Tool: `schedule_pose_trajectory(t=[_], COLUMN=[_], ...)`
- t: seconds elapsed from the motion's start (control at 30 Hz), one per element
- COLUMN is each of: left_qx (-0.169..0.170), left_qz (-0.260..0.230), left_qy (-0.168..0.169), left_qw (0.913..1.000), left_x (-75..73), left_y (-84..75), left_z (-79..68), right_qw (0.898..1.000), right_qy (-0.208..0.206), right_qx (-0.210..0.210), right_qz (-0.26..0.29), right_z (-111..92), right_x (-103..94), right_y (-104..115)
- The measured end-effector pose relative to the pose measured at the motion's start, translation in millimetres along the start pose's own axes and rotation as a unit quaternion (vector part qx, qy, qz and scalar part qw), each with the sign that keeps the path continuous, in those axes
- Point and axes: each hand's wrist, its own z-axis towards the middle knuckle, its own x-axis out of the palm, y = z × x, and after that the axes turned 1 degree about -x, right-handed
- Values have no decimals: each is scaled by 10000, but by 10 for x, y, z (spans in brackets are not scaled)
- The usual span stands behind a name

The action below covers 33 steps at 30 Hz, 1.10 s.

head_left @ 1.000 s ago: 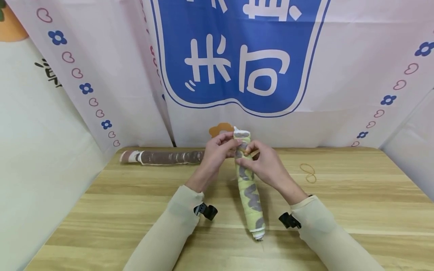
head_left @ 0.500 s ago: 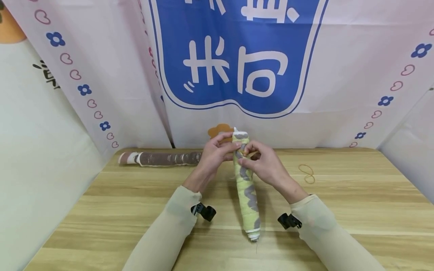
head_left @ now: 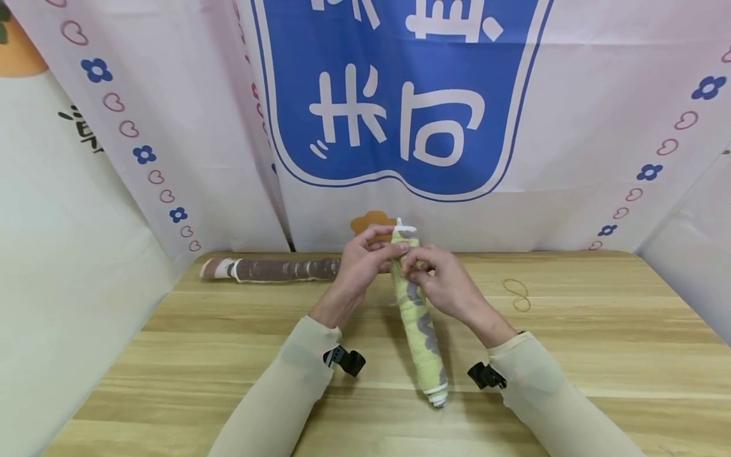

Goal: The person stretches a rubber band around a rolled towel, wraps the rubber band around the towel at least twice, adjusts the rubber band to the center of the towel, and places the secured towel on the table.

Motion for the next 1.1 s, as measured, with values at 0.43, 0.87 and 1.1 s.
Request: schedule_pose_trajectory(t=[0.43,0.87,1.1], left_qx=[38,507,122], left_qz=[35,133,-268], left_qy=[-239,-381,281], left_qw=[9997,9979,9992], left_x=[17,85,51], left_y=[-3,-4,2], left_z=[-9,-39,-5], right_qw=[9997,9936,9965], right_qy=[88,37,102], right_qx=[39,703,823], right_qz=[-227,-880,46], right_z=[-7,-18,-7], right_x=[14,28,-40], right_y=[24,114,23])
